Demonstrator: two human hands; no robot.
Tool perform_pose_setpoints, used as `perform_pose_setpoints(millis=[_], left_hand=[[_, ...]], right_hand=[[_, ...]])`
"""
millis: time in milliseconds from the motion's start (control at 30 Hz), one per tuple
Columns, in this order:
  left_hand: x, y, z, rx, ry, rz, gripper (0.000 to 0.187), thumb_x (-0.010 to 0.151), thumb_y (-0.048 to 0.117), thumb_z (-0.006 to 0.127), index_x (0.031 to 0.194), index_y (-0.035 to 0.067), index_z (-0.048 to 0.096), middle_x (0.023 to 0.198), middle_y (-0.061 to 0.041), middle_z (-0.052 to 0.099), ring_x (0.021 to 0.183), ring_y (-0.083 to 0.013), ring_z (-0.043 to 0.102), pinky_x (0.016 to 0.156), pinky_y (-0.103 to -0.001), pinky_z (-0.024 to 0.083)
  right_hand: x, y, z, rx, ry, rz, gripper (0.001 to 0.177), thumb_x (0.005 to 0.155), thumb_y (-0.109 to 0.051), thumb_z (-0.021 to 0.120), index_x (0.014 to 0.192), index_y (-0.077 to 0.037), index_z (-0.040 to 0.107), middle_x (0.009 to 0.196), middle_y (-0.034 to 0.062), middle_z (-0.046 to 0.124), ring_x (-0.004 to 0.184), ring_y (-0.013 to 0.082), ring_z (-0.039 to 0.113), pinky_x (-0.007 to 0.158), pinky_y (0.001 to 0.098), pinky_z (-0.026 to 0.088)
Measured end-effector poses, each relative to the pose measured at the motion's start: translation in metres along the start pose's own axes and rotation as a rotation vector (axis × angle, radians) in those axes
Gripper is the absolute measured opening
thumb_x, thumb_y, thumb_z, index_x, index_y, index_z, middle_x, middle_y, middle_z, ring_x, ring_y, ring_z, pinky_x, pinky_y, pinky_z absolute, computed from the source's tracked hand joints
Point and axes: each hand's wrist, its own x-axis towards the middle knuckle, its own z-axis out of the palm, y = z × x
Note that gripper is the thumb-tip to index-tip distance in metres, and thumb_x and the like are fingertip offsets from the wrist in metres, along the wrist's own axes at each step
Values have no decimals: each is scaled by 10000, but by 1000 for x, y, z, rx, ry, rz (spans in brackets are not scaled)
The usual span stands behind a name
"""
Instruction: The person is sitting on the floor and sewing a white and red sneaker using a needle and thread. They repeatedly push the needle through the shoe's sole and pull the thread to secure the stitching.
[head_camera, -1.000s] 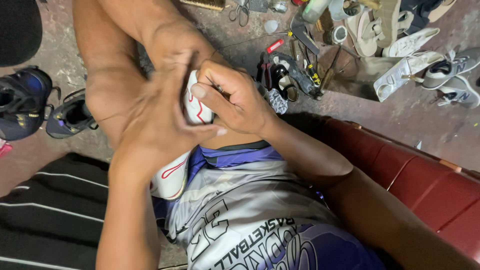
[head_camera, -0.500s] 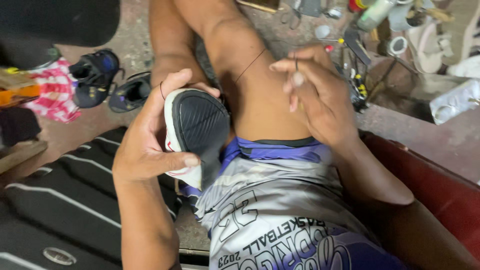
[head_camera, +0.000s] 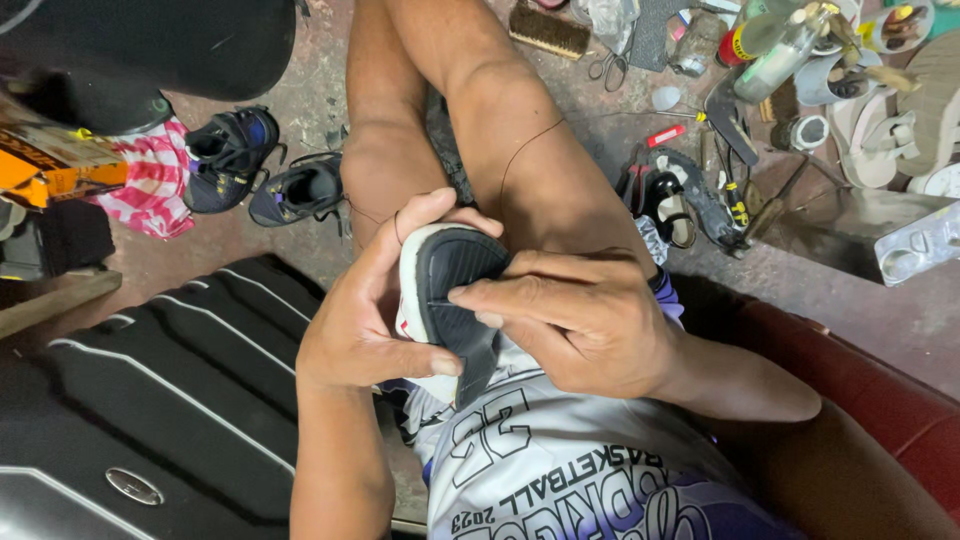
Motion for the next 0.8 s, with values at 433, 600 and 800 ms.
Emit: perform_pose_setpoints(millis=[433, 600, 800], left_hand=[[2, -5, 14, 188, 17, -14, 1137, 767, 154, 952, 1667, 20, 270, 1520, -157, 505, 1379, -202, 540, 1196, -342, 432], [7, -5, 23, 406, 63, 32, 1134, 751, 203, 943, 1638, 13, 262, 1527, -149, 495, 1397, -222, 522, 1213, -351, 415], [13, -10, 33, 224, 98, -73, 664, 1067, 264, 563, 1624, 2, 315, 1519, -155, 500, 1399, -228, 515, 1243, -358, 387]], right_hand=[[-12, -15, -11, -145, -21, 70, 354, 891, 82, 683, 1225, -33, 704, 919, 93, 648, 760, 198, 664, 642, 313, 548], [-17, -14, -15, -179, -13, 107, 357, 901, 70, 689, 1236, -49, 703, 903, 87, 643, 749, 203, 660, 644, 321, 546], [-21, -9, -23, -189, -33, 151, 315, 909, 46, 686, 1207, -53, 707, 901, 77, 678, 745, 191, 689, 637, 308, 560]])
